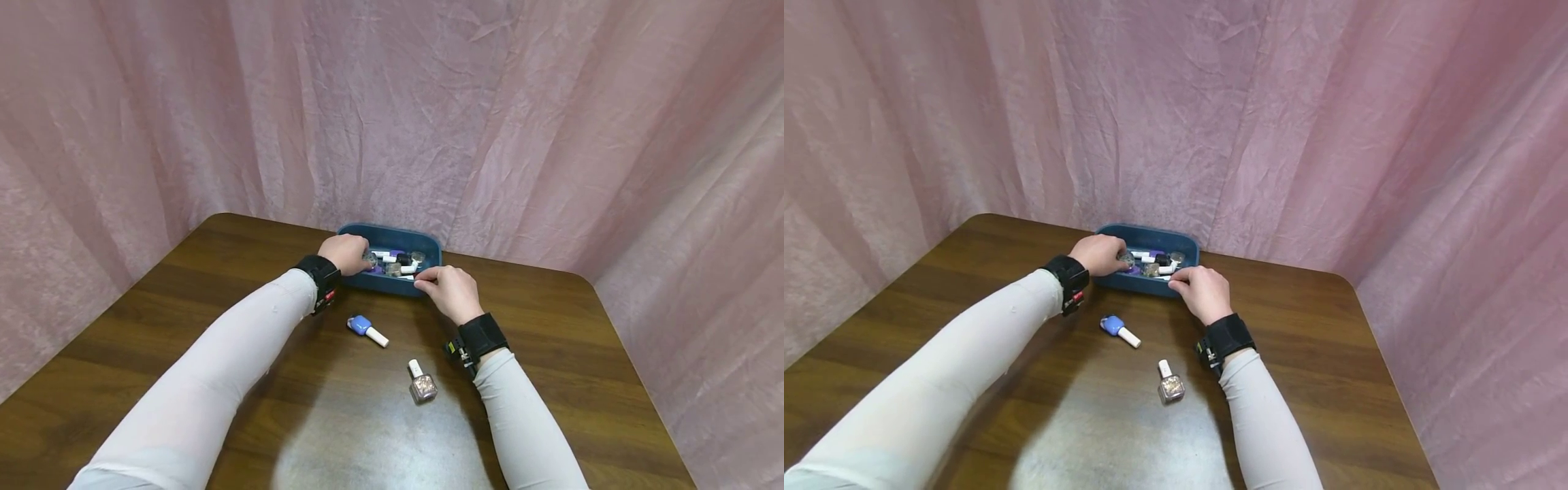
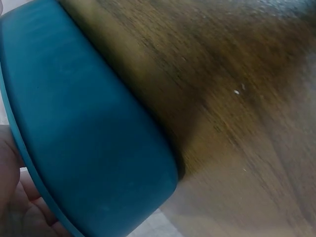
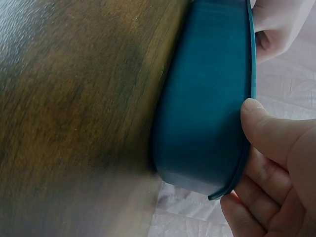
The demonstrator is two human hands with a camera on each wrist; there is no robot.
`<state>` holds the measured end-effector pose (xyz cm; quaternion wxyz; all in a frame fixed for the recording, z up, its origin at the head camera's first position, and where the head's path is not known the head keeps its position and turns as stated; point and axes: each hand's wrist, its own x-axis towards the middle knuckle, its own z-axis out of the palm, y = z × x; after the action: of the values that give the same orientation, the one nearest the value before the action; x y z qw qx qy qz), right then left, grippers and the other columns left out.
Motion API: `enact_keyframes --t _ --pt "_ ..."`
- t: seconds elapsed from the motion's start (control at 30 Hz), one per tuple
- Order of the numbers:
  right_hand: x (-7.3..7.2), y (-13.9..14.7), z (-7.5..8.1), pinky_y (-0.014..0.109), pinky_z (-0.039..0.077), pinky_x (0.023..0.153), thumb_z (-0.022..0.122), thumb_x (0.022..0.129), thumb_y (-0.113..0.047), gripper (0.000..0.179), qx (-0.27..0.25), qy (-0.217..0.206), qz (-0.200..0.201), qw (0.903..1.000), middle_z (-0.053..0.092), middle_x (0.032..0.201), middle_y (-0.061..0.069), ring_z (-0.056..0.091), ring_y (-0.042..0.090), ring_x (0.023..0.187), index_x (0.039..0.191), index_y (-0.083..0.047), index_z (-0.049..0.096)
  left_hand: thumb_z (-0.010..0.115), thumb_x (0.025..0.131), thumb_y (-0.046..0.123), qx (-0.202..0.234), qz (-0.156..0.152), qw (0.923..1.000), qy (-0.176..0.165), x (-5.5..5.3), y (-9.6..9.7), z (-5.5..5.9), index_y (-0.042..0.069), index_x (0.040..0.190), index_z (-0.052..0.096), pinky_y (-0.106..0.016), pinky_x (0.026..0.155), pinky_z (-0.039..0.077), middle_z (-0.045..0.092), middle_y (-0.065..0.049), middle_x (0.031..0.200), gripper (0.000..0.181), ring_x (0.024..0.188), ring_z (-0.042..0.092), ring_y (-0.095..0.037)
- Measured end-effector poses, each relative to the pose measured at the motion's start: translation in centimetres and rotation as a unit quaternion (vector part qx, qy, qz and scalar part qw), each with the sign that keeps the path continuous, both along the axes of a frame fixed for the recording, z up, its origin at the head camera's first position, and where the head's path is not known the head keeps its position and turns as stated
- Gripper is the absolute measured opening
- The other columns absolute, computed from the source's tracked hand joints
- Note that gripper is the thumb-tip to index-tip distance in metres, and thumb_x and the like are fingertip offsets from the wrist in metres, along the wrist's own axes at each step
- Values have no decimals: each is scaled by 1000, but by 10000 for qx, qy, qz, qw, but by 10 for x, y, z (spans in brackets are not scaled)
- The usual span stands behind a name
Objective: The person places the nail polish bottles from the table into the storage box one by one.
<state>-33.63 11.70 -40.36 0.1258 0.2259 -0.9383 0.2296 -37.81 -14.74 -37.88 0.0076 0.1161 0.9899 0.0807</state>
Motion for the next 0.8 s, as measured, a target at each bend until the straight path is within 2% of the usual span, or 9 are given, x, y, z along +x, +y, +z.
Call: enact_keyframes --t 0.1,0.17,0.33,0.47,0.63,0.8 --pt "0 0 -1 50 58 83 83 101 -32 17 -2 -4 -10 10000 84 109 0 78 29 102 112 -20 89 80 104 35 1 6 9999 -102 -1 2 0 6 127 79 -47 90 58 78 -9 114 37 95 69 -24" --pt "0 1 -1 50 58 83 83 101 -32 16 -2 5 -21 10000 84 109 0 78 29 102 112 -21 89 80 104 35 15 4 9999 -160 -2 3 0 7 123 80 -46 87 57 77 -7 108 34 92 67 -24" --pt "0 0 0 50 58 85 83 101 -31 17 0 4 18 10000 84 110 0 78 29 104 113 -20 89 82 103 35 17 -26 9994 -344 -7 3 -1 9 102 80 -41 75 49 64 -2 83 26 79 60 -22" --pt "0 0 1 50 58 85 83 101 -31 18 7 -16 51 10000 84 110 0 78 29 104 113 -19 89 82 102 36 17 -30 9991 -418 -11 3 -1 11 92 77 -40 71 45 58 0 75 27 74 57 -21" --pt "0 0 3 50 58 84 83 101 -31 18 -3 -22 46 10000 84 110 1 78 30 104 113 -19 89 82 101 35 41 -26 9992 -398 -14 4 -3 10 94 78 -40 72 47 61 -1 78 27 76 58 -21" --pt "0 2 3 51 58 83 82 102 -32 19 -6 -76 9 10000 84 110 1 78 29 101 114 -19 89 82 102 35 -7 -28 9991 -434 -13 5 -2 9 105 82 -42 77 52 68 -2 86 26 80 60 -22"
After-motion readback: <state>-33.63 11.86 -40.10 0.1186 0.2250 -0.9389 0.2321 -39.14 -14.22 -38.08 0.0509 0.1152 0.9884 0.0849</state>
